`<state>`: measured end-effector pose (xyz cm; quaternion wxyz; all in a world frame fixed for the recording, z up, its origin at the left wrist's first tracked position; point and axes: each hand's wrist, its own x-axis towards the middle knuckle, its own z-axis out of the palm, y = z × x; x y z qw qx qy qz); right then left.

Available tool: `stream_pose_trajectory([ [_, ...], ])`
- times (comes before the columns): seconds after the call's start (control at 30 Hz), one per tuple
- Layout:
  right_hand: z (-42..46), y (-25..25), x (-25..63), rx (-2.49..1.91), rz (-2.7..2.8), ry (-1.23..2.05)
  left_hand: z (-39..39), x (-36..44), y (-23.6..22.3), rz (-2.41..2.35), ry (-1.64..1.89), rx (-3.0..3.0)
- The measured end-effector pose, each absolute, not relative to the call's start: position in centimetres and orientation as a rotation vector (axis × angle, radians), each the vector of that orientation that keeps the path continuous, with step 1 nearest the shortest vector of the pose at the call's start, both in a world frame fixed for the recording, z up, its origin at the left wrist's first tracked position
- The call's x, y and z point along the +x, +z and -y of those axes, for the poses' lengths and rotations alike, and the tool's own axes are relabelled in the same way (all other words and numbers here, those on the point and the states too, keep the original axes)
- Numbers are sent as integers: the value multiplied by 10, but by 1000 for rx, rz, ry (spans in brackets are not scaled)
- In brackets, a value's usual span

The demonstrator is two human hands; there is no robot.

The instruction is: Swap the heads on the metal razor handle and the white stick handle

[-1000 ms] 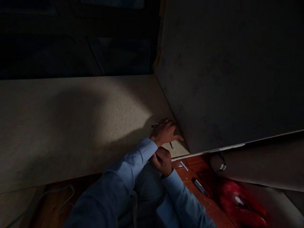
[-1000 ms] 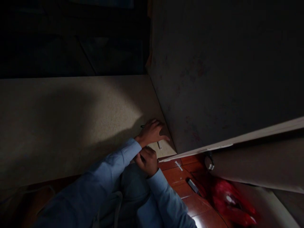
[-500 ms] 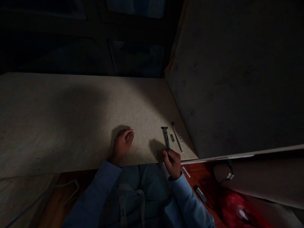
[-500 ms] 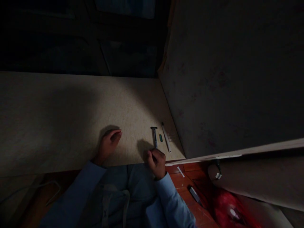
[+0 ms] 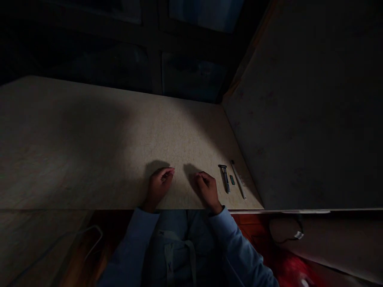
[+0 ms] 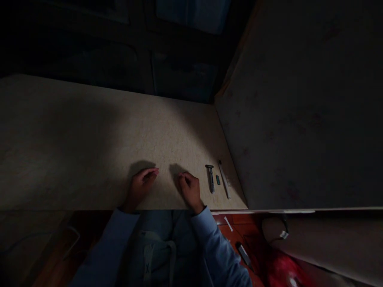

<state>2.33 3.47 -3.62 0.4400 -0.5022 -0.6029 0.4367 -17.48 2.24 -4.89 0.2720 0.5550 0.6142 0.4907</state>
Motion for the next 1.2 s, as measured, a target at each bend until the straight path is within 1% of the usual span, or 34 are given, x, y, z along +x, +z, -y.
stream_pose_trajectory([
  [0.2,-26,-39,30,-1210,1619,1004,-22,-174,-50,-1647,1320,1520],
  [1.2,-24,-36,32,-1173,1697,1017,-24,-174,-52,-1699,1378,1423],
])
